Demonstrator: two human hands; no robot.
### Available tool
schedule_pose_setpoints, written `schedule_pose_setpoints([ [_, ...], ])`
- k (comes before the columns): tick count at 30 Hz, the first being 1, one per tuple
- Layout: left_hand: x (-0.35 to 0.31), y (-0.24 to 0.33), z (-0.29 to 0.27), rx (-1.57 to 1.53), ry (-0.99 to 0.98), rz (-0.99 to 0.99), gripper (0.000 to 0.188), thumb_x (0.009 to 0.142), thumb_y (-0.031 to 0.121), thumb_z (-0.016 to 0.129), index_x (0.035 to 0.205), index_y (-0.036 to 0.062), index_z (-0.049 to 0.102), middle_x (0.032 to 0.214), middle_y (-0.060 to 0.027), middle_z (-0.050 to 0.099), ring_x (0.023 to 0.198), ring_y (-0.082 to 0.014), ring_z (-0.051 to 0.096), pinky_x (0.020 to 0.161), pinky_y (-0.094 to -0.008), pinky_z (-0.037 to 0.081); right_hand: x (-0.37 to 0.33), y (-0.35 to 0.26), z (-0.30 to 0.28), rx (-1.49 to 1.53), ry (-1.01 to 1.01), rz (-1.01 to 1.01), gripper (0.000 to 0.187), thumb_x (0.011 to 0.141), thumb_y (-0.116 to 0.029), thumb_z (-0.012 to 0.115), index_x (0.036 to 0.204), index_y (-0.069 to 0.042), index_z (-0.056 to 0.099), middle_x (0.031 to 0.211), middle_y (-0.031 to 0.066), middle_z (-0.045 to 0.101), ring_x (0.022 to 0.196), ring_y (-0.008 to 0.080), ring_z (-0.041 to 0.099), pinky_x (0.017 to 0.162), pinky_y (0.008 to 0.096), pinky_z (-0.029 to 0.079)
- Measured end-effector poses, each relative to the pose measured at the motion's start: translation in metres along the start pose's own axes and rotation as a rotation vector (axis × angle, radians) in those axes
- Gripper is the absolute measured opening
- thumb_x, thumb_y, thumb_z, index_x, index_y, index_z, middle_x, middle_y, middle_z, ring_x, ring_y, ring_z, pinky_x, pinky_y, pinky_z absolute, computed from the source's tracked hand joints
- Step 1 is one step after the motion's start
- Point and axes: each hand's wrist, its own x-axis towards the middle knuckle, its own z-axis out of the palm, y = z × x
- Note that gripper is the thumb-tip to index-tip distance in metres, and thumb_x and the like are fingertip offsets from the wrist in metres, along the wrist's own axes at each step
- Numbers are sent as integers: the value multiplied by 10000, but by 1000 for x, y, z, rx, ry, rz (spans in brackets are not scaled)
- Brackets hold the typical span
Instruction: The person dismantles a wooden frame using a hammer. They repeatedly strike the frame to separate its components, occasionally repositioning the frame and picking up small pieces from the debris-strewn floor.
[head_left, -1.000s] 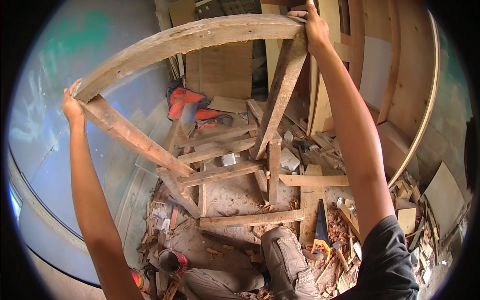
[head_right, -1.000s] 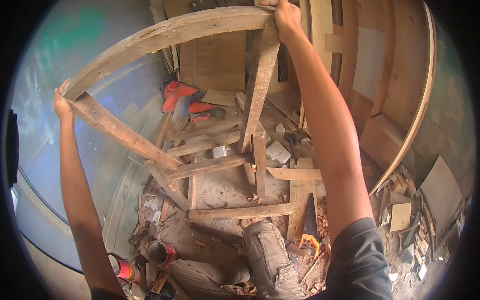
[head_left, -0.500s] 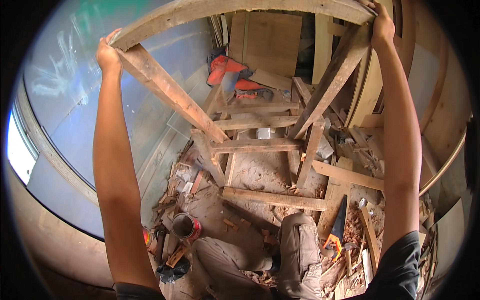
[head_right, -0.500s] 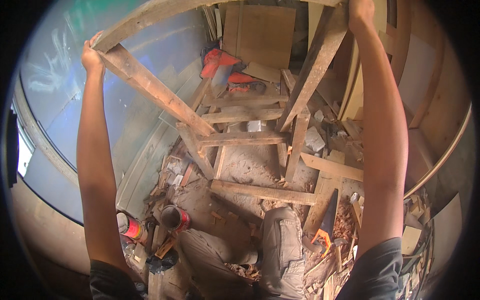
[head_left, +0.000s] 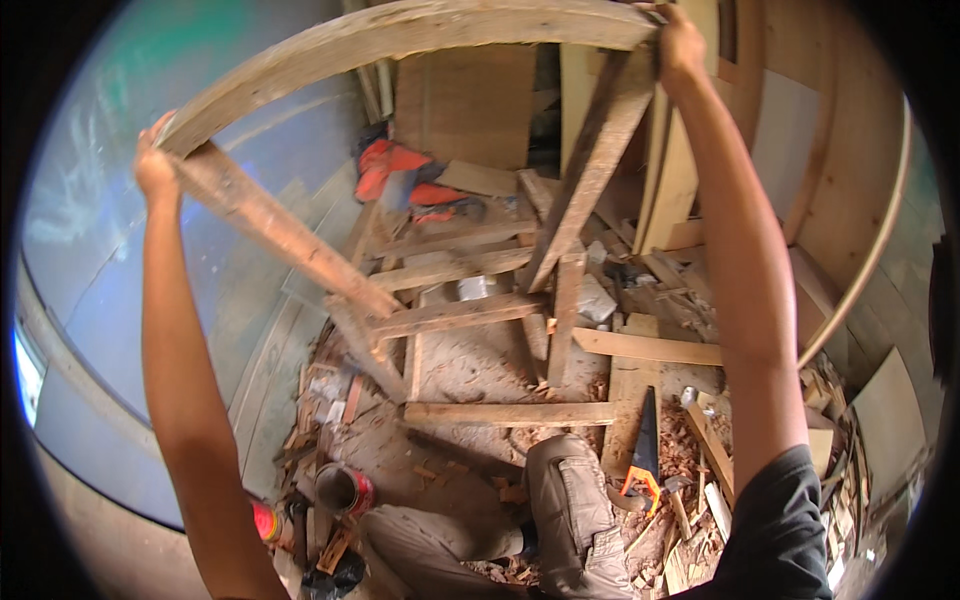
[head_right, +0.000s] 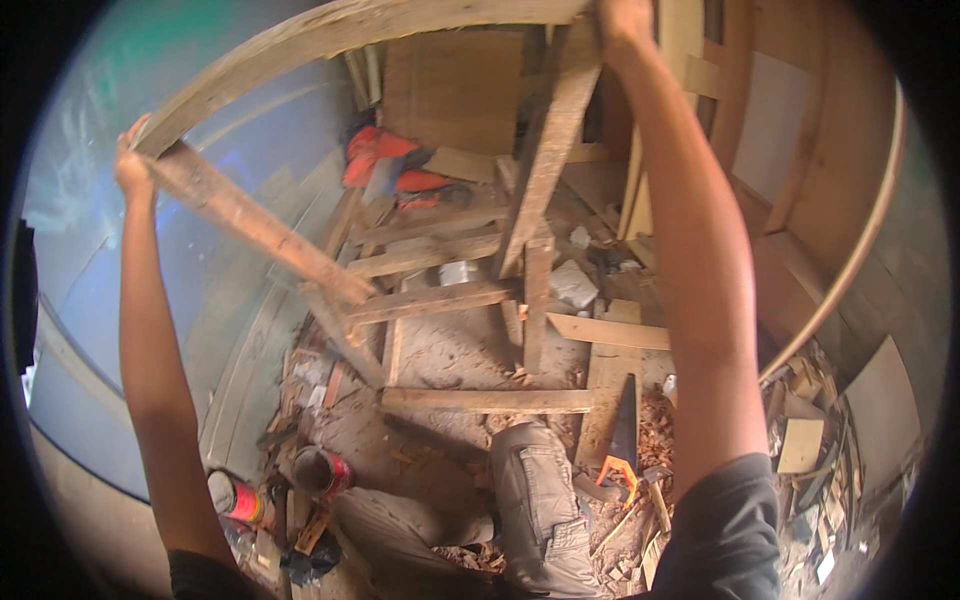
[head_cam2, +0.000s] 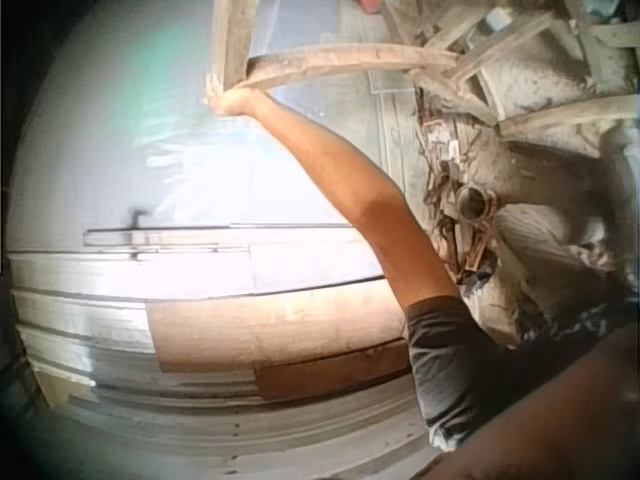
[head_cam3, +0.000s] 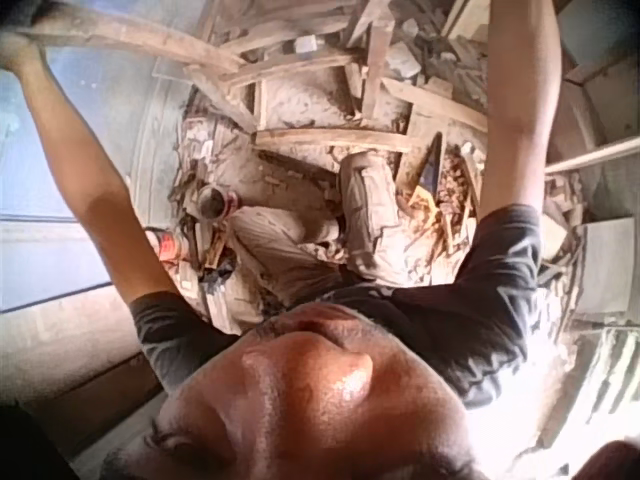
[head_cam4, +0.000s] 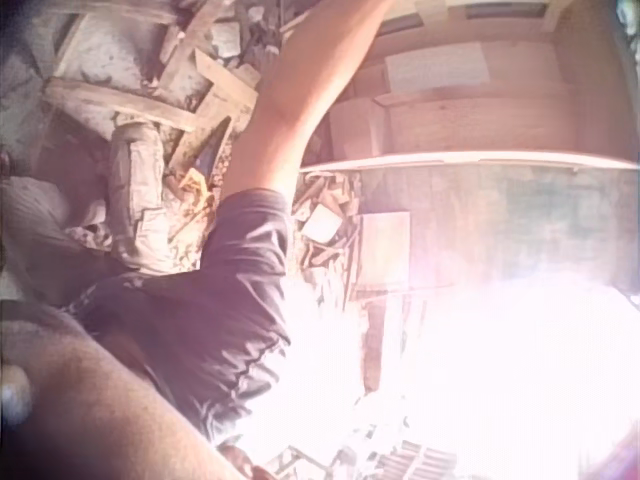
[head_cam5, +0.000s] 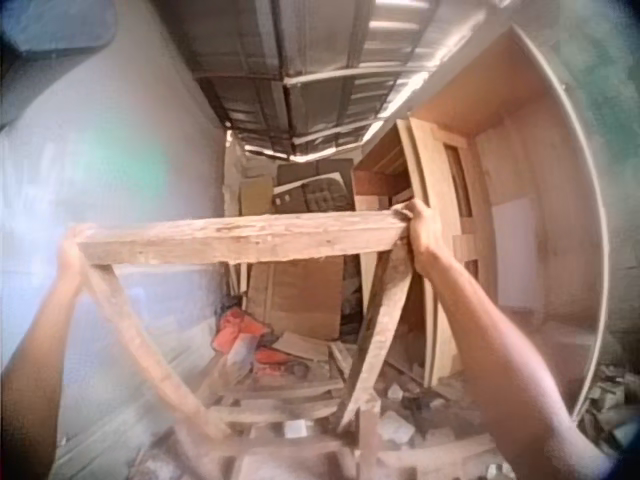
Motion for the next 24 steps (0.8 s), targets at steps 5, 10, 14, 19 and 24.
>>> schedule_pose_setpoints([
  [5,-18,13,15,3,11,-37,551,1030,245,205,1115,-13,684,1148,-137,649,1094,-248,560,1030,-353,372,4,7,-2,60,-42,-52,326,873,-272,475,869,-28,691,810,103,657,754,192,580,709,320,456],
  [10,-21,17,20,-44,17,-104,544,1040,245,191,1170,-41,635,1204,-142,628,1148,-258,547,1049,-366,363,9,10,-4,104,-66,30,355,925,-303,479,888,-4,666,819,106,662,786,208,592,725,327,459],
  [14,-7,2,7,-3,-24,-46,540,1042,254,199,1174,-37,635,1225,-141,619,1154,-257,544,1050,-371,363,-11,-15,2,101,-47,199,366,954,-293,465,1010,-19,701,1007,113,685,898,201,614,840,326,497],
  [19,-7,6,7,-27,-20,-115,527,1042,268,216,1156,25,670,1213,-120,626,1148,-253,539,1047,-369,363,-7,-17,-4,78,-157,209,364,972,-336,472,1020,-62,707,1024,105,666,882,201,618,782,341,516],
  [24,-28,33,16,40,-53,-250,524,1047,348,242,1242,79,647,1328,-123,558,1249,-258,478,1086,-374,326,-11,-28,-10,-98,-263,219,509,993,-512,429,1122,-92,685,1089,90,655,941,199,613,839,371,509],
])
